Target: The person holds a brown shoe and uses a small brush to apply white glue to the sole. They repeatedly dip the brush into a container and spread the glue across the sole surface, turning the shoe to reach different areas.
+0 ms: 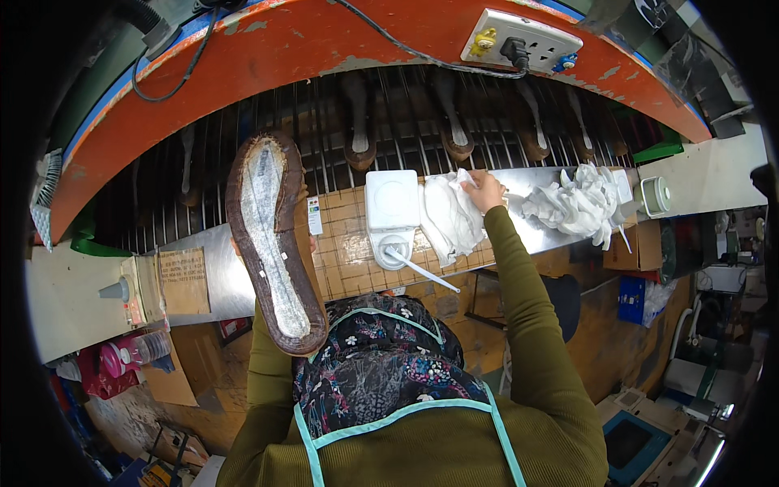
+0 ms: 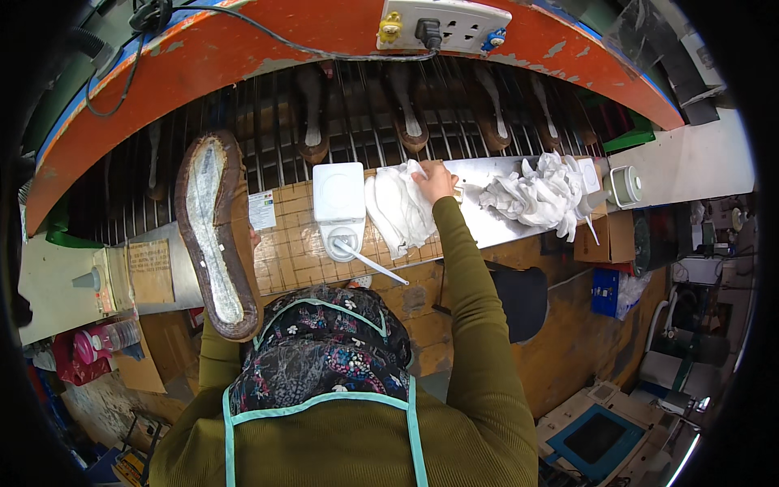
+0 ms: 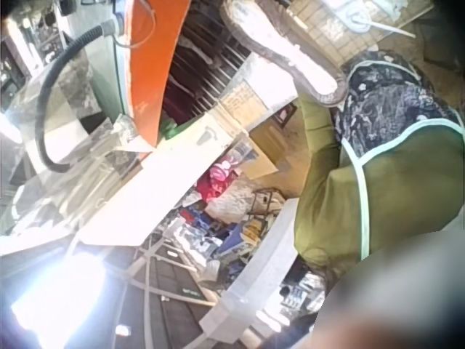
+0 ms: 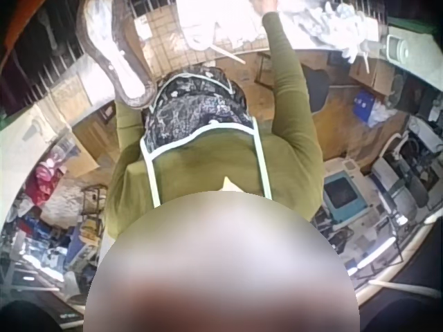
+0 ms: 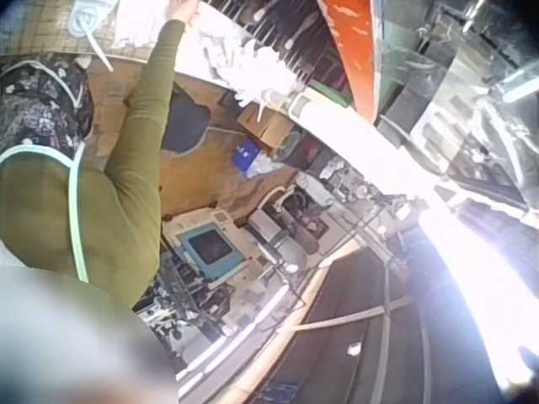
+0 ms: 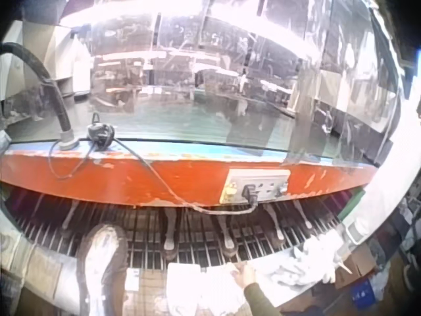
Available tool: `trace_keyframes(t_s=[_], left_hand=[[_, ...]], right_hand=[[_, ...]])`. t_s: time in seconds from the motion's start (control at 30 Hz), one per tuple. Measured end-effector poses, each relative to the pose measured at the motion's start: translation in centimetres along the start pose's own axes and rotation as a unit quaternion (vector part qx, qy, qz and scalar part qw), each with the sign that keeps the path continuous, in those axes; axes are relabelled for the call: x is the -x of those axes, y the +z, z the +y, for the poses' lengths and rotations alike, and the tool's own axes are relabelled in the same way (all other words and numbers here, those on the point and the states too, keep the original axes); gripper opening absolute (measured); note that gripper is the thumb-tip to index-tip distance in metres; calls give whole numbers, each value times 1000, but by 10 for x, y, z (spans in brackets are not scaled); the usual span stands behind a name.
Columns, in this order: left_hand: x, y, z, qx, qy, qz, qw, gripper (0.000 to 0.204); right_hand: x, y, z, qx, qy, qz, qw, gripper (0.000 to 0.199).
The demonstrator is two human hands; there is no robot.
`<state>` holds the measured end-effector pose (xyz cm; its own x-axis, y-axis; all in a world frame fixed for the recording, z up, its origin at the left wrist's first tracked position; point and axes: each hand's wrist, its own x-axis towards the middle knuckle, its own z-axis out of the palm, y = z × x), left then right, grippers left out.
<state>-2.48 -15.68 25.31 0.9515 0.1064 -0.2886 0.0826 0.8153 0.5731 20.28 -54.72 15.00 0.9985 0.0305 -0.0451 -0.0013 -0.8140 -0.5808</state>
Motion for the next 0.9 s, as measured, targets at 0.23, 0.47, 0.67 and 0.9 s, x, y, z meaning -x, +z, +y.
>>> trace_keyframes(t_s=[0.23, 0.47, 0.67, 0.9], left_hand=[[3, -3, 9, 7, 0, -7, 1000, 87], [10, -11, 21, 15, 0, -15, 1000, 87], [19, -21, 36, 14, 1, -22, 1000, 87], [25, -35, 52, 12, -13, -33, 999, 87]], right_hand=[[42, 4, -12, 66, -228, 166, 957, 8], [51, 10, -17, 123, -112, -8, 986, 15], [70, 3, -21, 128, -149, -51, 979, 15], [131, -5, -6, 230, -234, 32, 944, 22]])
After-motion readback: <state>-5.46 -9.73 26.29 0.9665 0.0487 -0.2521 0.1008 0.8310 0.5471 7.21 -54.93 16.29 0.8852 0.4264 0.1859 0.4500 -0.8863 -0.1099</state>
